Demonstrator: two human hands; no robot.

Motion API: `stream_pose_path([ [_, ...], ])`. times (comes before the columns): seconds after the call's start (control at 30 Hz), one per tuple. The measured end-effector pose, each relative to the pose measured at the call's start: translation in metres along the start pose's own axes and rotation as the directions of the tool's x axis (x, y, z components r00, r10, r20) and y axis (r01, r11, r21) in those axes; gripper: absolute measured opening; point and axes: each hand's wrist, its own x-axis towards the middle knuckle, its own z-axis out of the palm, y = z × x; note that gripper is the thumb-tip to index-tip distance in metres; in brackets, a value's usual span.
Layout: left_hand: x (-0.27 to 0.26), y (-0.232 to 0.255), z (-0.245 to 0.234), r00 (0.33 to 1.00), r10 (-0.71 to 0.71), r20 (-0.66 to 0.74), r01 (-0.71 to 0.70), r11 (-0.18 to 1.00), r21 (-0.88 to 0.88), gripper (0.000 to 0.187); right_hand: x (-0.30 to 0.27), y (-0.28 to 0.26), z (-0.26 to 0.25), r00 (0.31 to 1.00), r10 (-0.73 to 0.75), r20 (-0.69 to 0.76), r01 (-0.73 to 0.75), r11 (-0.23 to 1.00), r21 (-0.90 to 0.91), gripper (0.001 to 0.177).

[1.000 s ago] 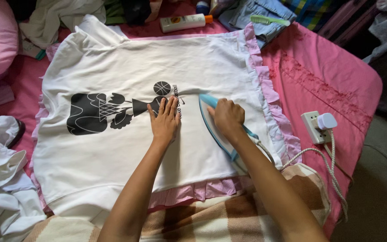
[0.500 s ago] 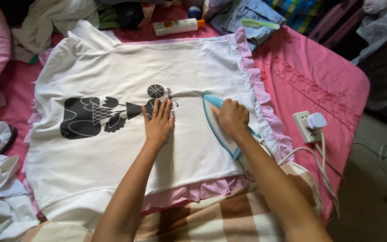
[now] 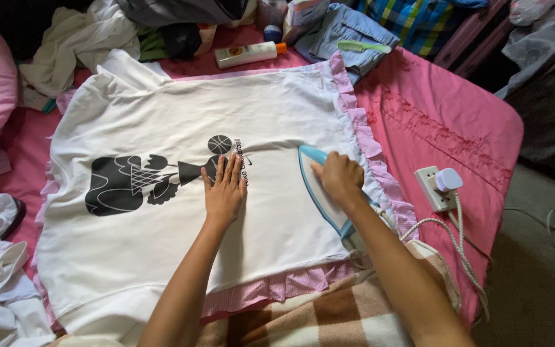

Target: The person lays a white t-shirt flat on a bed, smooths it with their hands, and then uses a blue electric iron to press the fabric. They move the iron back and forth across the shirt, including over the printed graphic, to remove wrinkles.

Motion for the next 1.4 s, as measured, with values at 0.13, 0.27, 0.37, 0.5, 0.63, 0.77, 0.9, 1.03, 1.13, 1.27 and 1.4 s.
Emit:
stream_pose_path([
  [0.13, -0.002, -0.001, -0.002, 0.997, 0.026, -0.073, -0.029, 0.999, -0.031, 0.062, -0.018, 0.021, -0.004, 0.996, 0.064, 0.063, -0.063, 0.998, -0.018, 0.054],
  [0.27, -0.001, -0.003, 0.002, 0.996, 0.032, -0.089, -0.035, 0.999, -0.03, 0.063, -0.015, 0.025, 0.0, 0.998, 0.067, 0.017, -0.066, 0.997, -0.05, 0.056],
  [0.37, -0.002, -0.002, 0.002, 0.995, 0.027, -0.097, -0.031, 0.999, -0.037, 0.062, 0.004, 0.018, 0.002, 0.997, 0.064, -0.031, -0.065, 0.997, -0.041, 0.055],
  [0.5, -0.004, -0.001, -0.004, 0.997, 0.027, -0.069, -0.03, 0.999, -0.045, 0.062, 0.007, 0.016, -0.001, 0.997, 0.07, -0.033, -0.071, 0.997, -0.019, 0.054],
  [0.63, 0.0, -0.003, -0.008, 0.996, 0.034, -0.08, -0.039, 0.998, -0.053, 0.062, -0.011, 0.029, -0.006, 0.986, 0.163, 0.04, -0.162, 0.986, -0.022, 0.054],
  [0.77, -0.005, -0.003, -0.001, 0.993, 0.047, -0.106, -0.054, 0.997, -0.059, 0.062, -0.008, 0.039, -0.001, 0.991, 0.13, 0.02, -0.129, 0.991, -0.043, 0.058],
  [0.9, -0.002, -0.005, -0.003, 0.995, 0.044, -0.086, -0.049, 0.997, -0.057, 0.062, 0.025, 0.029, 0.001, 0.989, 0.142, -0.029, -0.143, 0.989, -0.042, 0.055],
  [1.03, -0.001, -0.001, -0.009, 0.995, 0.049, -0.084, -0.055, 0.996, -0.068, 0.063, 0.032, 0.03, 0.0, 0.987, 0.149, -0.061, -0.152, 0.988, -0.036, 0.054],
  [1.13, 0.0, -0.002, -0.016, 0.999, 0.043, -0.032, -0.044, 0.998, -0.053, 0.063, 0.014, 0.038, -0.001, 0.987, 0.154, -0.041, -0.155, 0.987, -0.033, 0.054],
  [1.27, 0.01, -0.003, -0.028, 1.0, 0.019, -0.009, -0.02, 0.992, -0.127, 0.06, 0.005, 0.046, -0.004, 0.969, 0.246, 0.021, -0.246, 0.969, -0.025, 0.057],
  [1.4, 0.027, 0.005, -0.038, 1.0, -0.012, 0.012, 0.013, 0.993, -0.119, 0.058, 0.03, 0.04, -0.006, 0.97, 0.244, 0.018, -0.243, 0.97, -0.026, 0.056],
])
